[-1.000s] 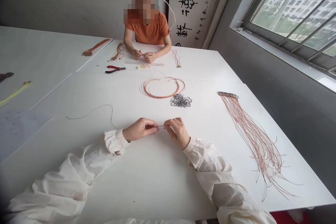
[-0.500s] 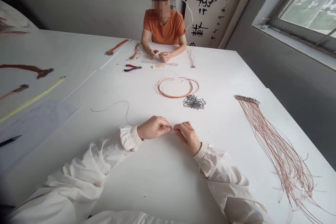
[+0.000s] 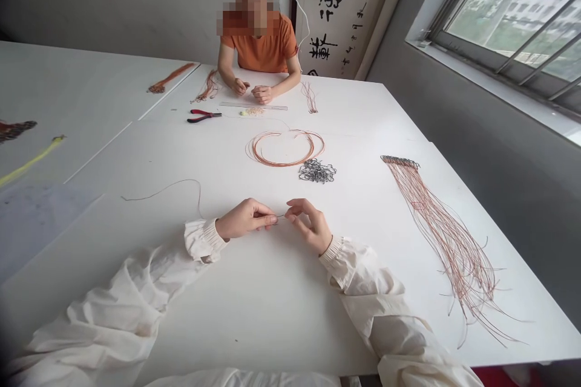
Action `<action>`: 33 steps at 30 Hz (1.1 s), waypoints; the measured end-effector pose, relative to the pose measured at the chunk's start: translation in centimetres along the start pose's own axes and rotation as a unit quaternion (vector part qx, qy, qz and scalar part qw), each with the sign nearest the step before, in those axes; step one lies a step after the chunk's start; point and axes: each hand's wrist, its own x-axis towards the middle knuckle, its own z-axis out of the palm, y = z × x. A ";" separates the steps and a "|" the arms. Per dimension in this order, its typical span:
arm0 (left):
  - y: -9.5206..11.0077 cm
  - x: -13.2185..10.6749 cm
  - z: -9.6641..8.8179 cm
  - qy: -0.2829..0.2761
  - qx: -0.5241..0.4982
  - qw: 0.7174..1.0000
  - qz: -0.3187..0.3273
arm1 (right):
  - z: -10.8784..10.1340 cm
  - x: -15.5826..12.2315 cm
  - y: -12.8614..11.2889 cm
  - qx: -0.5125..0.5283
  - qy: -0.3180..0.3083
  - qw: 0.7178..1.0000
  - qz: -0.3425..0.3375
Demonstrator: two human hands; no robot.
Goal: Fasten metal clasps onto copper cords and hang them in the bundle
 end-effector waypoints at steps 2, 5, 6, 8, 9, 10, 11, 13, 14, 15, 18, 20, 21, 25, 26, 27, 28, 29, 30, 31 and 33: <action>0.0 0.0 0.0 0.007 -0.002 1.000 -0.006 | -0.1 0.1 0.2 0.014 -0.006 1.000 0.006; 0.1 0.0 0.0 0.008 0.000 1.000 -0.008 | 0.2 0.1 0.5 0.003 -0.003 1.000 0.013; 0.1 0.0 0.0 0.008 0.003 1.000 -0.007 | 0.4 0.1 0.5 -0.004 0.002 1.000 0.016; 0.1 0.0 0.1 0.008 0.008 1.000 -0.007 | 0.8 0.1 0.6 -0.020 0.016 0.999 0.025; 0.1 0.0 0.1 0.007 0.009 1.000 -0.008 | 1.0 0.1 0.6 -0.025 0.022 0.999 0.031; 0.1 0.0 0.2 0.006 0.008 1.000 -0.008 | 1.1 0.1 0.6 -0.028 0.026 0.999 0.036; 0.1 0.0 0.2 0.005 0.007 1.000 -0.008 | 1.2 0.1 0.6 -0.026 0.028 0.998 0.042; 0.0 0.0 0.2 0.002 0.003 1.000 -0.006 | 1.2 0.2 0.6 -0.013 0.032 0.998 0.050; 0.0 0.0 0.3 0.000 0.001 1.000 -0.005 | 1.2 0.2 0.6 -0.004 0.034 0.998 0.052; 0.0 0.0 0.3 -0.001 0.000 1.000 -0.005 | 1.2 0.2 0.6 0.003 0.036 0.998 0.054; 0.1 0.0 0.2 0.000 0.004 1.000 -0.008 | 1.2 0.1 0.7 0.020 0.040 0.997 0.062; 0.1 -0.1 0.2 0.005 0.012 1.000 -0.011 | 1.2 0.1 0.7 0.029 0.042 0.997 0.066; 0.1 -0.1 0.2 0.007 0.020 1.000 -0.011 | 1.2 0.0 0.7 0.032 0.042 0.996 0.066; -0.2 -0.1 0.2 0.019 0.054 0.998 0.009 | 1.3 0.1 0.7 0.030 0.047 0.997 0.055; -0.2 -0.1 0.2 0.019 0.058 0.998 0.017 | 1.3 0.2 0.8 0.030 0.046 0.997 0.053; -0.3 -0.1 0.3 0.019 0.059 0.998 0.024 | 1.4 0.2 0.8 0.032 0.045 0.997 0.050; -0.3 -0.1 0.3 0.017 0.060 0.998 0.029 | 1.4 0.2 0.8 0.034 0.042 0.997 0.047; -0.4 -0.1 0.3 0.016 0.061 0.998 0.032 | 1.5 0.3 0.9 0.036 0.038 0.998 0.045; -0.4 -0.1 0.4 0.017 0.063 0.997 0.032 | 1.5 0.3 0.9 0.035 0.033 0.998 0.044; -0.5 -0.1 0.4 0.019 0.066 0.997 0.030 | 1.5 0.3 0.9 0.033 0.031 0.998 0.043; -0.5 -0.2 0.6 0.029 0.074 0.996 0.027 | 1.6 0.3 0.7 0.024 0.029 0.998 0.043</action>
